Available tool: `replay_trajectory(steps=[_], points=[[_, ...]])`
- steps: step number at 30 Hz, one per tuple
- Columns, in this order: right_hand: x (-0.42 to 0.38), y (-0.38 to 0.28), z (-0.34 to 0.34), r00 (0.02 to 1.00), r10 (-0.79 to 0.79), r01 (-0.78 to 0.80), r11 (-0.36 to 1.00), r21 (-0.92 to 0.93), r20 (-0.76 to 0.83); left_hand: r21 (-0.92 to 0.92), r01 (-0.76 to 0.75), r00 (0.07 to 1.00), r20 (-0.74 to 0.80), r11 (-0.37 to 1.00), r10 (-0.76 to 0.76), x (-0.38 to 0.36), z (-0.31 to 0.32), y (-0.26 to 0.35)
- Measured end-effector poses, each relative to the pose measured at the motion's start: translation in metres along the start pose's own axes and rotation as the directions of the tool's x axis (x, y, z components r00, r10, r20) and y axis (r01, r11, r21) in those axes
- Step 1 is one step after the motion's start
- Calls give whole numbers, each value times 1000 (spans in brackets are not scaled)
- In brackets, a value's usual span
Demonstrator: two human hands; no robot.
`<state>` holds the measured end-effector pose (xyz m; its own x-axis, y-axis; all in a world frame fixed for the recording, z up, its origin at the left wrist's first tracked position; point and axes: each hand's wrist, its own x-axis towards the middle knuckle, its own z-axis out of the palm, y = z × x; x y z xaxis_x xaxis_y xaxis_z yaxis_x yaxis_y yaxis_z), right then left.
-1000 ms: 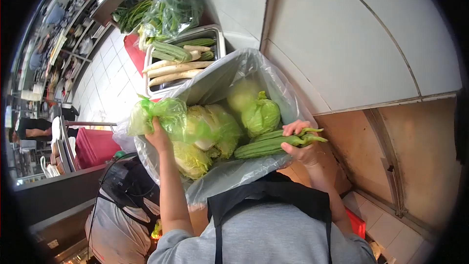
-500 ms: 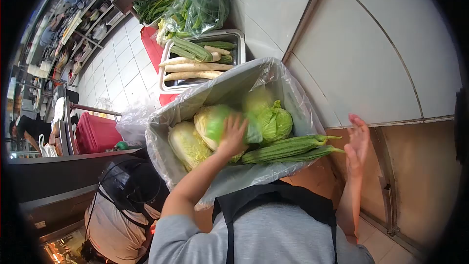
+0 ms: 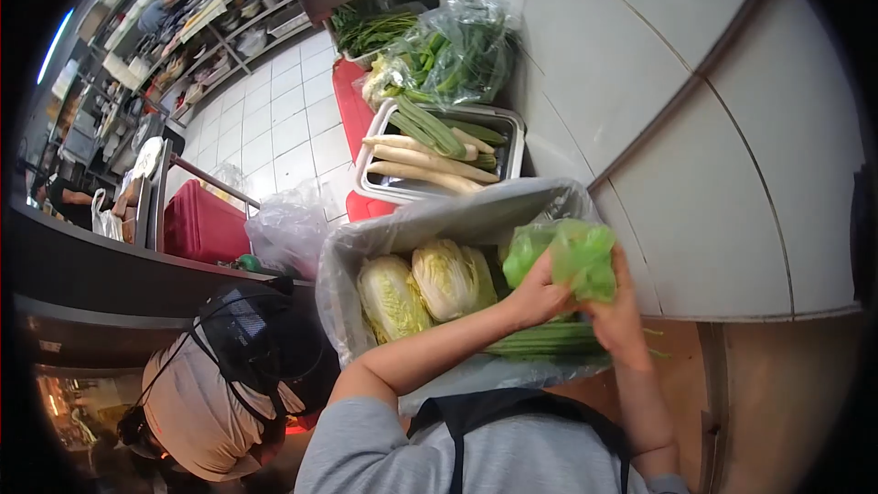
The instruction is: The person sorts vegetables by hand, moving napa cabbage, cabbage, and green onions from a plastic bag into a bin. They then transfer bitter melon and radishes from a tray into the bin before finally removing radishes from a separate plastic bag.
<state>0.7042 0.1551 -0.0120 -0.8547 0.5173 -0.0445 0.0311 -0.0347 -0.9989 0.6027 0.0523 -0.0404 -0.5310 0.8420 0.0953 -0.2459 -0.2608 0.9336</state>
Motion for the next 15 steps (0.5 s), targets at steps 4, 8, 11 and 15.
replay_trajectory(steps=[4, 8, 11, 15], points=[[85, -24, -26, 953, 217, -296, 827, 477, 214, 181, -201, 907, 406, 963, 113, 18, -65, 71], [167, -51, 10, 999, 49, -41, 929, 369, -13, 191, 58, 988, 130, 980, -84, 60, -182, 76], [238, -14, 41, 904, -421, 354, 834, -422, -73, 252, 283, 855, -503, 925, -125, 106, -286, 26], [308, 60, 76, 798, -530, 468, 244, -849, 288, 282, 607, 525, -844, 743, -108, 175, -369, -38]])
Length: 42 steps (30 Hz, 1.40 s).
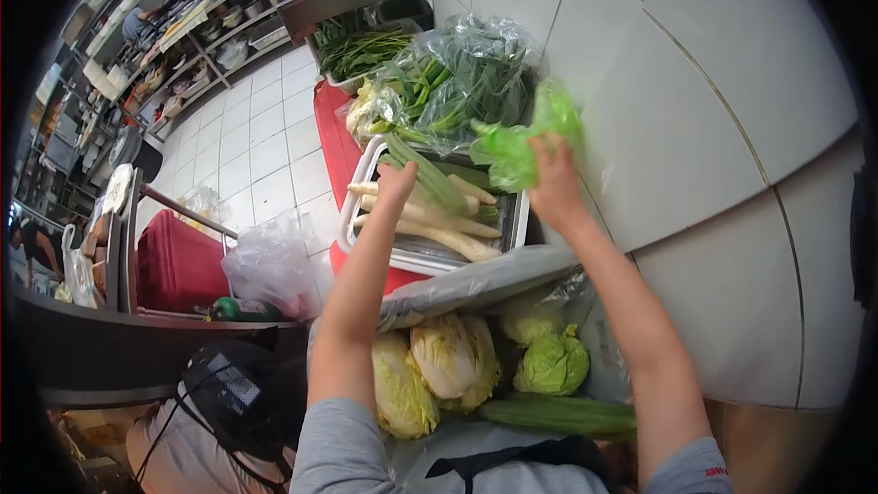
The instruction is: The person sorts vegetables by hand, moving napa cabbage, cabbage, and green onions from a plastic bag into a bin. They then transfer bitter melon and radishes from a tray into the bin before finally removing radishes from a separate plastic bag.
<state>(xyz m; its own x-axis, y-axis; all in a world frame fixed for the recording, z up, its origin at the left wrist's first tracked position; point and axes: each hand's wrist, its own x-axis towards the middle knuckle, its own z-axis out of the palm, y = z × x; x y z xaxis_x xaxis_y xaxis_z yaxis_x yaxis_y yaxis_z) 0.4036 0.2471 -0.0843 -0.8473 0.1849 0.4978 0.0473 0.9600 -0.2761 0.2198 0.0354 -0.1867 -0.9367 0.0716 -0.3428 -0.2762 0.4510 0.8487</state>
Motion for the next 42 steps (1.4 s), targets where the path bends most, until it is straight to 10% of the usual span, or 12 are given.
replay_trajectory(steps=[3, 7, 16, 22, 28, 36, 42], points=[[-19, 1, 39, 700, 380, -166, 910, -380, 605, 180, 173, 983, -96, 968, -158, 47, 40, -10], [-32, 16, 62, 397, 393, -304, 909, -285, 829, 596, 264, 965, -162, 759, -208, 37, 65, 9], [-31, 1, 10, 873, 97, -152, 985, 79, 479, 480, 324, 946, -193, 815, -262, 47, 61, 4], [-1, -38, 2, 842, 9, -241, 901, 361, 539, 134, -172, 968, -162, 976, 193, 55, 13, -11], [15, -81, -46, 963, 151, -264, 696, 668, 223, -372, -745, 607, -36, 554, 794, -80, -40, 83], [-77, -112, -212, 928, 195, -372, 486, 791, 317, -564, -745, 193, 328, 355, 925, -287, -1, 47], [-227, -99, -190, 834, 285, -499, 754, 428, 473, -464, -511, 464, 559, 724, 687, -321, 1, -42]])
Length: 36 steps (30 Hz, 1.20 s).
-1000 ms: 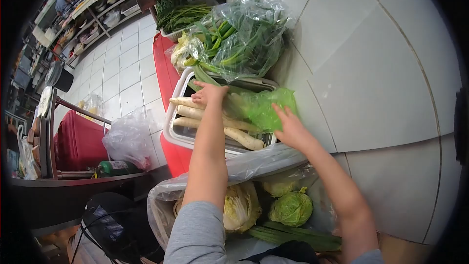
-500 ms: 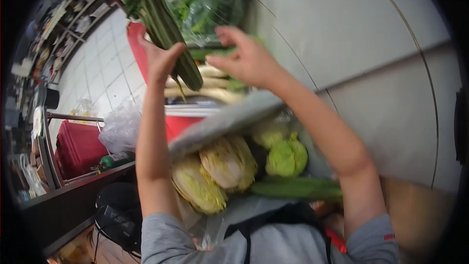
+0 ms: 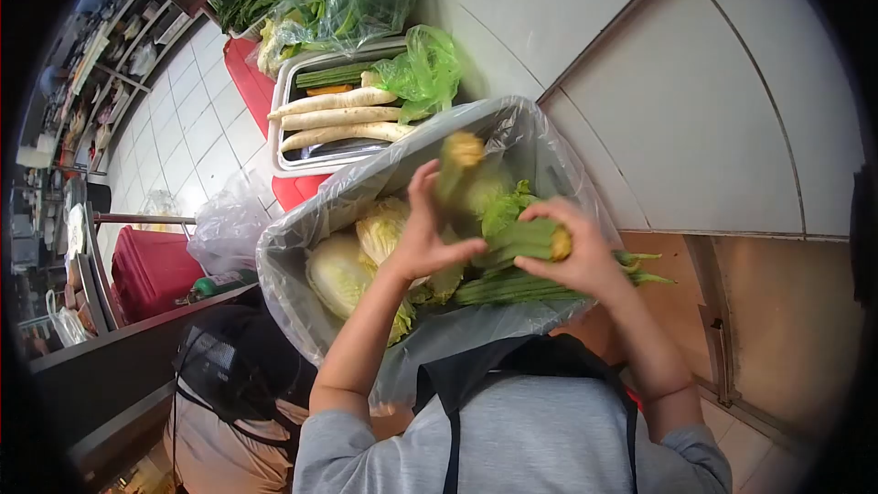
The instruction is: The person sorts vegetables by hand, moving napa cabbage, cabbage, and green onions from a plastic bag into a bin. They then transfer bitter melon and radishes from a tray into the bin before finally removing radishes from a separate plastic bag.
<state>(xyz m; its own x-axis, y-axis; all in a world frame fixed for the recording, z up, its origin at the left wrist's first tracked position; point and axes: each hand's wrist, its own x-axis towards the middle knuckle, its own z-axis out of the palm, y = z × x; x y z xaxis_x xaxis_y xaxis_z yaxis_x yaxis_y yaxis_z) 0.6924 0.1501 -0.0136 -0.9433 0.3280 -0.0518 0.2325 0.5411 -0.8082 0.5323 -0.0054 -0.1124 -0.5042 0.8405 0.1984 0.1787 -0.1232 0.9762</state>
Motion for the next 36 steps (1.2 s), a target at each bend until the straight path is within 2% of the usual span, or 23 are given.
replay_trajectory(steps=[1, 4, 5, 8, 11, 12, 14, 17, 18, 21, 22, 24, 25, 26, 27, 28, 29, 30, 31, 32, 33, 34, 36], points=[[-10, 21, 16, 999, 28, -27, 999, 39, -29, -166, 130, 990, -38, 978, -138, -9, 0, -6], [-26, 57, 32, 957, 245, -219, 961, -169, 154, -239, 228, 968, -52, 944, -247, -36, 2, -36], [-27, 61, 32, 964, 203, -155, 953, -259, 171, -310, 268, 957, -23, 912, -289, -43, 5, -39], [-26, 58, 32, 962, 142, -11, 874, -486, 234, -246, 347, 935, 19, 905, -353, -61, 19, -46], [-31, 48, 40, 951, 153, 45, 793, -607, 270, -188, 292, 952, 148, 938, -267, -67, 28, -30], [-33, 60, 52, 956, 125, 68, 784, -617, 264, -83, 168, 972, 178, 982, -151, -61, 27, -23], [-31, 80, 68, 962, 131, 36, 809, -587, 239, -63, 181, 964, 209, 982, -164, -57, 27, -9], [-25, 75, 57, 890, 255, 28, 797, -604, 379, -135, 299, 934, 243, 945, -261, -52, 23, 18], [-28, 71, 51, 897, 233, 26, 820, -571, 375, -178, 356, 916, 261, 918, -305, -52, 22, 22], [-31, 54, 27, 939, 119, 34, 902, -431, 324, 146, 542, 760, 334, 828, -557, -59, 18, 20], [-29, 44, 20, 960, 54, 47, 936, -349, 273, 270, 343, 854, 309, 900, -419, -59, 20, 23], [-22, 17, 8, 971, 21, -59, 986, 155, 236, 253, 184, 913, 314, 950, -260, -55, 24, 22], [-23, 6, 9, 974, 69, -117, 969, 219, 217, 249, 100, 930, 321, 963, -179, -54, 26, 22], [-22, -5, 10, 975, 115, -166, 946, 280, 189, 154, 206, 906, 343, 966, -248, -49, 28, 27], [-20, -10, 11, 975, 160, -204, 919, 337, 155, 40, 389, 874, 300, 920, -382, -48, 28, 26], [-17, -7, 15, 997, 43, -50, 994, 98, 65, -84, 545, 817, 276, 834, -506, -46, 28, 26], [-17, -7, 17, 994, -1, -1, 1000, 13, 107, -212, 671, 739, 272, 710, -617, -44, 29, 26], [-18, -7, 17, 988, -40, 51, 996, -72, 151, -290, 616, 785, 161, 732, -598, -46, 30, 9], [-19, -7, 17, 978, -74, 105, 982, -154, 194, -456, 704, 673, 181, 545, -717, -46, 27, 6], [-22, -11, 19, 939, -70, 94, 994, -56, 338, -593, 738, 541, 235, 321, -808, -47, 20, 5], [-25, -8, 29, 892, -155, 154, 987, 36, 425, -693, 717, 396, 317, 75, -862, -49, 15, 3], [-27, -7, 41, 866, -246, 227, 969, 97, 436, -785, 613, 412, 418, -93, -809, -61, 18, -12], [-31, -6, 55, 832, -358, 324, 933, 154, 423, -827, 539, 360, 399, -162, -843, -74, 39, -9]])
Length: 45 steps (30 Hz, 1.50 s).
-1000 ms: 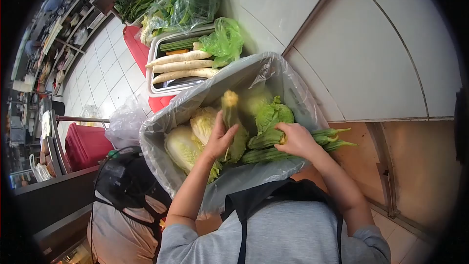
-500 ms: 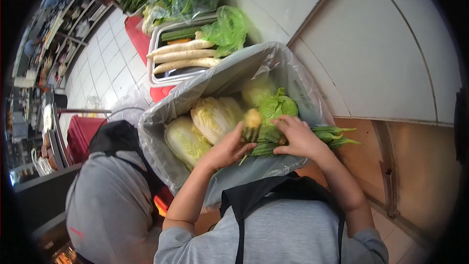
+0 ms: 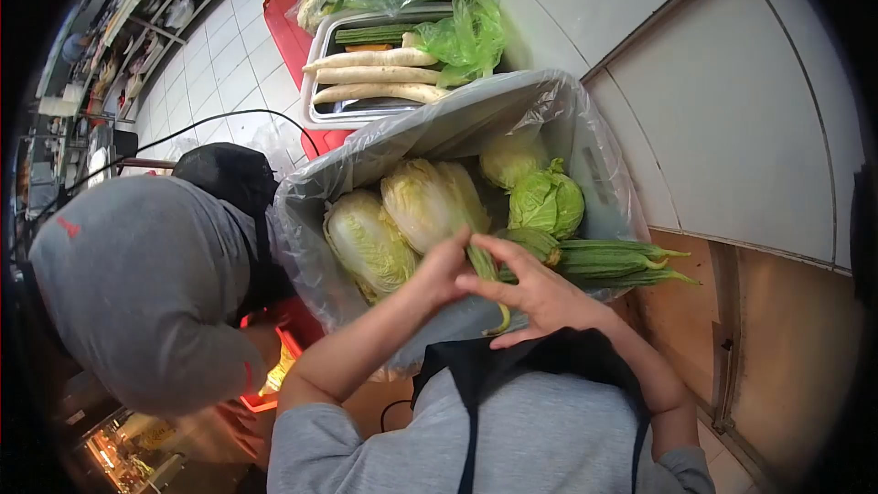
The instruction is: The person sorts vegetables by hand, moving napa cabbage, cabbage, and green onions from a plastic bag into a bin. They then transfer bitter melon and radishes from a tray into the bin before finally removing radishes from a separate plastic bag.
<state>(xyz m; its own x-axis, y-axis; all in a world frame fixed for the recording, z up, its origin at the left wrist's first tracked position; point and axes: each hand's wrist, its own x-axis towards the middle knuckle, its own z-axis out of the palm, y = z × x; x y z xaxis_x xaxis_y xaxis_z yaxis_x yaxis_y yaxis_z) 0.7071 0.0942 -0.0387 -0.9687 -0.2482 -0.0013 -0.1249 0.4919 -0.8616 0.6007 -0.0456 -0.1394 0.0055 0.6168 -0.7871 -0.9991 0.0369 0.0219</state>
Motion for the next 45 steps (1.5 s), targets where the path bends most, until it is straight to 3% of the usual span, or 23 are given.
replay_trajectory(steps=[2, 4, 5, 6, 7, 9, 10, 12, 15, 18, 21, 23, 24, 26, 27, 29, 33, 34, 37, 38, 40, 43, 45], points=[[0, 1, 4, 999, -41, 40, 999, -26, -31, -38, 35, 999, -4, 999, -35, -11, 6, -23], [-4, 2, -7, 989, 104, -96, 993, 74, -106, -34, 107, 992, 72, 994, -104, -18, 11, -35], [-8, 3, -13, 974, 179, -162, 978, 130, -135, 499, -81, 995, 86, 863, 44, -10, -8, -36], [-10, 7, -18, 958, 156, -133, 985, 110, -239, 868, -229, 971, 175, 441, 160, 5, -45, -34], [-14, 10, -20, 959, 164, -134, 981, 138, -232, 949, -288, 928, 309, -128, 206, 14, -73, -35], [-20, 18, -17, 960, 177, -134, 971, 198, -217, 867, 122, 979, -25, -484, 203, 10, -98, -49], [-20, 20, -12, 977, 151, -116, 968, 221, -151, 867, -39, 999, 39, -496, -11, 8, -109, -55], [-26, 35, 10, 993, 105, -90, 966, 242, -48, 841, -351, 890, 164, -412, -425, 1, -125, -67], [-41, 54, 36, 984, 124, -137, 986, 94, 129, 995, -79, 980, 66, -61, -190, -19, -126, -83], [-45, 54, 37, 969, 160, -164, 986, 8, 189, 997, -64, 985, 55, -50, -164, -34, -120, -80], [-42, 61, 25, 976, 147, -163, 983, 89, 163, 857, -431, 882, 334, -282, -331, -21, -127, -61], [-43, 68, 12, 961, 182, -205, 974, 97, 207, 909, -98, 991, 127, -406, 45, -21, -88, -51], [-48, 72, 13, 967, 157, -177, 981, 86, 200, 905, 83, 971, 20, -416, 238, -17, -70, -47], [-56, 68, 6, 937, 216, -231, 973, 21, 275, 944, 57, 993, -88, -325, -80, 20, -68, -35], [-62, 62, 0, 945, 217, -220, 975, -18, 246, 960, 54, 962, -124, -276, -242, 35, -65, -34], [-76, 53, -11, 959, 215, -200, 975, -100, 185, 990, -99, 982, 82, -96, -168, 43, -43, -53], [-99, 60, -22, 942, 305, -304, 952, -28, 141, 961, -59, 968, -11, -269, -250, 69, -11, -72], [-98, 58, -24, 945, 299, -299, 954, -18, 129, 940, 51, 974, -121, -336, -191, 61, -5, -72], [-99, 45, -28, 934, 356, -348, 926, 149, -36, 898, -28, 951, -112, -438, -289, 59, -11, -61], [-102, 40, -27, 915, 359, -326, 927, 184, -186, 882, -37, 952, -112, -471, -284, 60, -13, -64], [-117, 37, -21, 892, 325, -330, 943, 38, -315, 828, -2, 978, -115, -561, -174, 49, -7, -64], [-124, 24, -13, 847, 250, -342, 932, -121, -469, 679, -341, 833, -103, -651, -543, 36, 19, -7], [-131, 14, -13, 737, 266, -416, 903, -107, -622, 948, -173, 850, 7, -267, -527, 3, 52, 71]])
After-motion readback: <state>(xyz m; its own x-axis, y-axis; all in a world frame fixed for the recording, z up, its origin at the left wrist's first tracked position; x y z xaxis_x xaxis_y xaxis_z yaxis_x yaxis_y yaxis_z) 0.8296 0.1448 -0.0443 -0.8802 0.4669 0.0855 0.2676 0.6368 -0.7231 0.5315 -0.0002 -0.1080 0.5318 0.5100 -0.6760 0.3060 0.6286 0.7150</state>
